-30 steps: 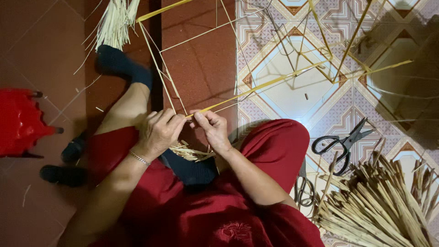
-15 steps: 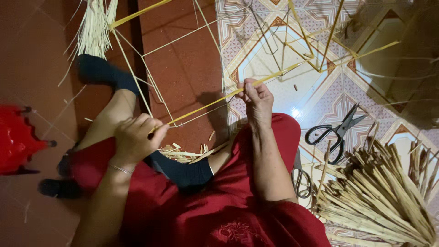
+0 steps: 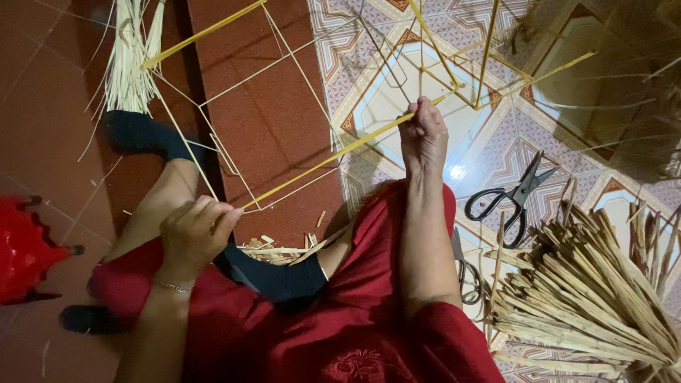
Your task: The person sits on the floor and assembles a rectangular bamboo frame by wrapping joints with yellow tape. They repeatedly measure, cut, and secure bamboo strips to the frame using tape, occasionally adjusting the frame's position.
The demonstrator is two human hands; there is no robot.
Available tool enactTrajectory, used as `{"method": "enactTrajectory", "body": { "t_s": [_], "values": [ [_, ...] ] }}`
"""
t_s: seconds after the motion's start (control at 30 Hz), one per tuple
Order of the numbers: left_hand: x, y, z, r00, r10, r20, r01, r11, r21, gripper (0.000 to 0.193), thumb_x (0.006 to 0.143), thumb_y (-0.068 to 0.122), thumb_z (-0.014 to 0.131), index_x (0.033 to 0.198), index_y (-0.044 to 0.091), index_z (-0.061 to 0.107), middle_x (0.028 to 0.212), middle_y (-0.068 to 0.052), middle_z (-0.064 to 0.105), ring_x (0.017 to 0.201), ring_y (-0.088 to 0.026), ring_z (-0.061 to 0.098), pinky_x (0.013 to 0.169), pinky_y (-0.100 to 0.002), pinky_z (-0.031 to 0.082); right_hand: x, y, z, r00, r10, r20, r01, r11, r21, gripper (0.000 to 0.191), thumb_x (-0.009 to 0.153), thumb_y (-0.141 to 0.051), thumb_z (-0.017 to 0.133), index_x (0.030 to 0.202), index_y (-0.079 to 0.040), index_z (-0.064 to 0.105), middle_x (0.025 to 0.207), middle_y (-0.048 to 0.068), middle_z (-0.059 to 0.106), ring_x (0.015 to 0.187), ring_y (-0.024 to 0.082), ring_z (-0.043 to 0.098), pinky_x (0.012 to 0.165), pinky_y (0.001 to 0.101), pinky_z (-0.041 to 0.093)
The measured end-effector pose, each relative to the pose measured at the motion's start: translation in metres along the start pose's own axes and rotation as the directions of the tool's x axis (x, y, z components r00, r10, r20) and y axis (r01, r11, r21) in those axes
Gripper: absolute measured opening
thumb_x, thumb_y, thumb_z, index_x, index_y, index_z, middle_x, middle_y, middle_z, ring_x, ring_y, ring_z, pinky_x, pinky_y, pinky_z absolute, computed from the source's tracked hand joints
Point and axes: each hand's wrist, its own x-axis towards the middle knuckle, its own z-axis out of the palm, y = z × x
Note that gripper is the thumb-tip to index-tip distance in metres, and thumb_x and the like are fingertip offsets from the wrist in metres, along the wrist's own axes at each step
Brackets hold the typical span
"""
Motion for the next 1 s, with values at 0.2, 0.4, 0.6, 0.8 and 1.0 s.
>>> {"method": "enactTrajectory", "body": {
  "t_s": [0.2,0.4,0.6,0.8,1.0],
  "values": [
    [-0.001,0.002,0.000,1.000,-0.027,-0.004,0.027,1.000,-0.002,0.020,0.088,0.021,0.081,0.081,0.014,0.064,0.077,-0.002,0.064,0.071,-0.025,0.064,0.064,-0.037,0.050,0.005,0.009,-0.007,0.999,-0.025,-0.024,0.025,1.000,-0.013,0.018,0.089,-0.017,0.083,0.094,-0.006,0.070,0.083,0.005,0.071,0.080,0.015,0.068,0.084,0.0404,0.060],
    [0.002,0.002,0.000,1.000,-0.004,0.002,0.004,1.000,-0.009,0.020,0.087,0.020,0.081,0.081,0.014,0.064,0.076,-0.002,0.065,0.068,-0.024,0.064,0.064,-0.037,0.049,0.004,-0.004,0.004,0.996,-0.009,-0.093,0.000,0.995,-0.097,0.032,0.094,-0.037,0.074,0.107,-0.009,0.066,0.074,0.004,0.068,0.074,0.017,0.068,0.078,0.0438,0.062],
    [0.002,0.004,0.001,1.000,-0.024,0.008,0.024,1.000,-0.014,0.021,0.085,0.021,0.082,0.079,0.014,0.063,0.075,-0.002,0.064,0.065,-0.026,0.063,0.062,-0.038,0.048,0.012,-0.007,0.003,0.988,-0.153,-0.033,0.139,0.954,-0.264,0.043,0.097,-0.042,0.068,0.127,-0.012,0.063,0.073,0.006,0.070,0.071,0.018,0.070,0.072,0.0361,0.060],
    [0.003,0.002,0.003,1.000,-0.010,0.009,0.010,1.000,-0.008,0.020,0.083,0.022,0.081,0.078,0.014,0.063,0.075,-0.002,0.064,0.065,-0.027,0.064,0.062,-0.039,0.049,0.025,-0.003,-0.013,0.975,-0.206,-0.078,0.179,0.948,-0.262,0.043,0.105,-0.046,0.064,0.106,-0.003,0.062,0.074,0.010,0.070,0.067,0.022,0.072,0.063,0.0335,0.058],
    [0.003,0.008,0.006,0.999,-0.048,0.015,0.046,0.996,0.082,0.022,0.082,0.024,0.082,0.073,0.015,0.064,0.072,-0.002,0.063,0.061,-0.028,0.063,0.058,-0.040,0.048,0.022,-0.014,-0.006,0.980,-0.189,-0.065,0.161,0.938,-0.308,0.037,0.102,-0.043,0.063,0.107,-0.006,0.069,0.082,0.007,0.074,0.064,0.015,0.065,0.064,0.0296,0.057]
  ]
}}
